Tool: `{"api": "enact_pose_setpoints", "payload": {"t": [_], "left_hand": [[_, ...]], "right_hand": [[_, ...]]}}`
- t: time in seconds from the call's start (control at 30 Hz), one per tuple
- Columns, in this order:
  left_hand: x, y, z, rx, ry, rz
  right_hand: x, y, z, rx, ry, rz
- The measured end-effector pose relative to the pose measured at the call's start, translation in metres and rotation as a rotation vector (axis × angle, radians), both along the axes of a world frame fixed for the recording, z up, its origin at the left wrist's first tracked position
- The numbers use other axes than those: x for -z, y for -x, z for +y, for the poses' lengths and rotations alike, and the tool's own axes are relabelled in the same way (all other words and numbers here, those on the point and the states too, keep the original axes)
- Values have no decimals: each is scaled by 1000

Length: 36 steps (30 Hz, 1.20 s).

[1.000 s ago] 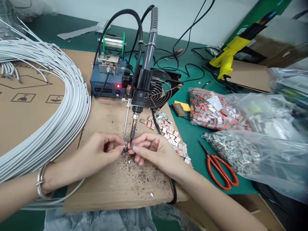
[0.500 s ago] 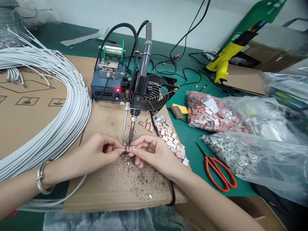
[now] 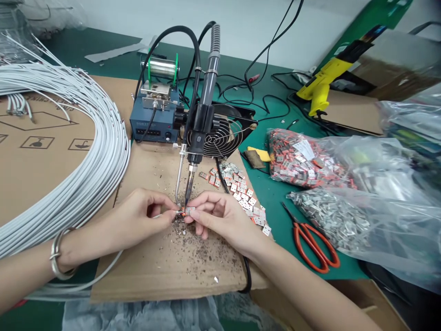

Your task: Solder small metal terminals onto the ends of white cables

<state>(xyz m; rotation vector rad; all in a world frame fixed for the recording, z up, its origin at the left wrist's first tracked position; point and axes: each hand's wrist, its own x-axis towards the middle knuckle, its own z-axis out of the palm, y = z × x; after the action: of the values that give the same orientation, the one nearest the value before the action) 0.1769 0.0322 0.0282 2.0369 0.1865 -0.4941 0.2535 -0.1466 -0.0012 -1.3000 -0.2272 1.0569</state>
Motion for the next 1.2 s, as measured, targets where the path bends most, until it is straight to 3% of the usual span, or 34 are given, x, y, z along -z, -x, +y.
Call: {"api": "enact_pose_setpoints", "payload": {"t": [0.6,1.2], "left_hand": [[8,2,1,-9,-3,-56],[6,1,0,-37,28,-51]], "right_hand": [[2,-1,0,2,-25,11],[2,-1,-3,1,-42,31]]}}
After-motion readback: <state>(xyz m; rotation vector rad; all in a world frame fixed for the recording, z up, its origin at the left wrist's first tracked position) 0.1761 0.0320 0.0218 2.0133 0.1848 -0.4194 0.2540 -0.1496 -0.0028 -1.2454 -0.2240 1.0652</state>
